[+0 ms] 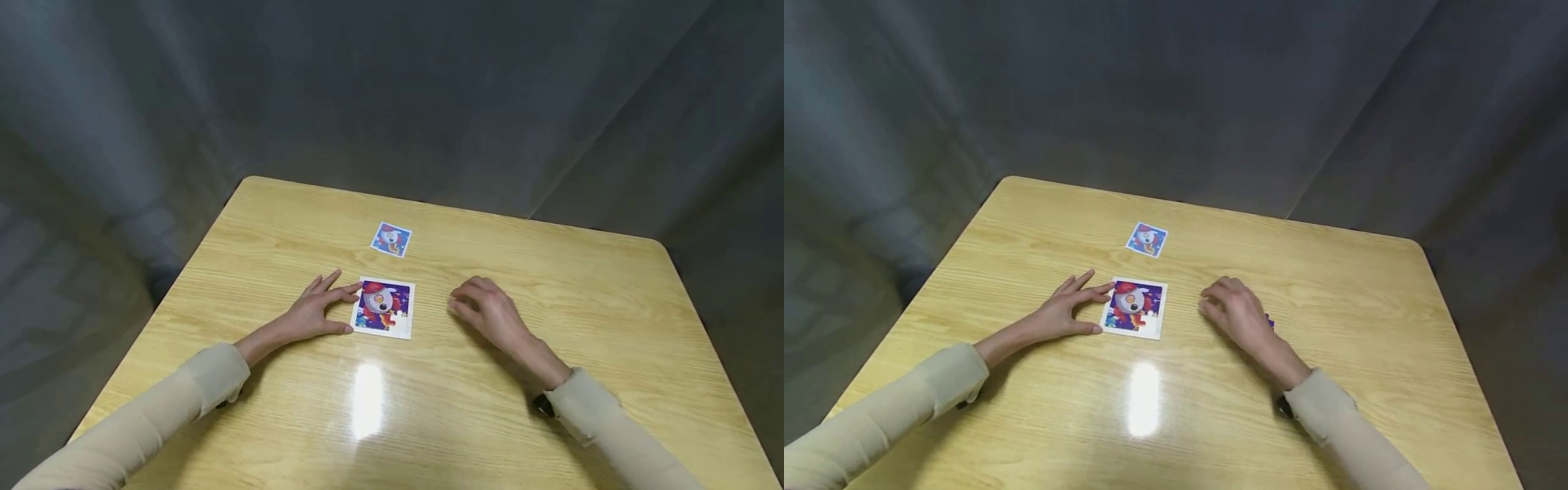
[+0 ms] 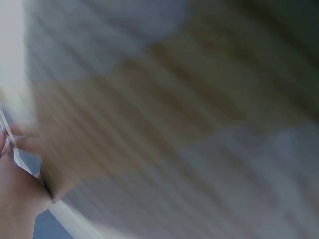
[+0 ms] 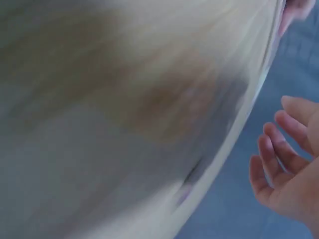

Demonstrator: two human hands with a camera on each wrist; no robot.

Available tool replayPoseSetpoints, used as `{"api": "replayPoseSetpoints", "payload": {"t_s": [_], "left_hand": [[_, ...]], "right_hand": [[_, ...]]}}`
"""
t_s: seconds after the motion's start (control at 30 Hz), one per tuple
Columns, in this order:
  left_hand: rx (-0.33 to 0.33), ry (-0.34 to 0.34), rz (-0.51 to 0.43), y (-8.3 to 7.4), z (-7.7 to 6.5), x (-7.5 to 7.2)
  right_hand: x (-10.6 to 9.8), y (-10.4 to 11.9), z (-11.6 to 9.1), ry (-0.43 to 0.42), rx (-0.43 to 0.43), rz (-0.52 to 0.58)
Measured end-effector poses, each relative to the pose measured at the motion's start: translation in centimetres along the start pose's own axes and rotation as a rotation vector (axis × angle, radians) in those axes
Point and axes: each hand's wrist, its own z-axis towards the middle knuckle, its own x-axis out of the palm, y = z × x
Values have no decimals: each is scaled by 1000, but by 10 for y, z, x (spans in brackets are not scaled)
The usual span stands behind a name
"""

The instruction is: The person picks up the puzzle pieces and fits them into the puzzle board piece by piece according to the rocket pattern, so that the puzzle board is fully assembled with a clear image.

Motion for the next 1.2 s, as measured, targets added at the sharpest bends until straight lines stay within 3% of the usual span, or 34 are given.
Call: {"api": "replayPoseSetpoints", "payload": {"t_s": [0.13, 0.23, 0.33, 0.53, 0.83, 1.0, 1.2], "left_hand": [[-9, 1, 1, 1, 0, -2], [-8, 7, -1, 1, 0, -2], [-12, 6, -4, 2, -1, -1], [-22, -6, 2, 4, -6, 0], [-26, -7, 1, 4, -7, 1], [-21, 4, 11, 2, -4, -1], [-18, 5, 7, 0, 0, -1]], "right_hand": [[-29, -36, -33, -17, 159, 29], [-45, -54, -58, 45, 291, 60], [-52, -63, -74, 126, 365, 104], [-48, -68, -79, 158, 350, 162], [-45, -78, -77, 154, 245, 192], [-46, -82, -77, 150, 254, 222], [-47, -76, -76, 114, 347, 221]]}}
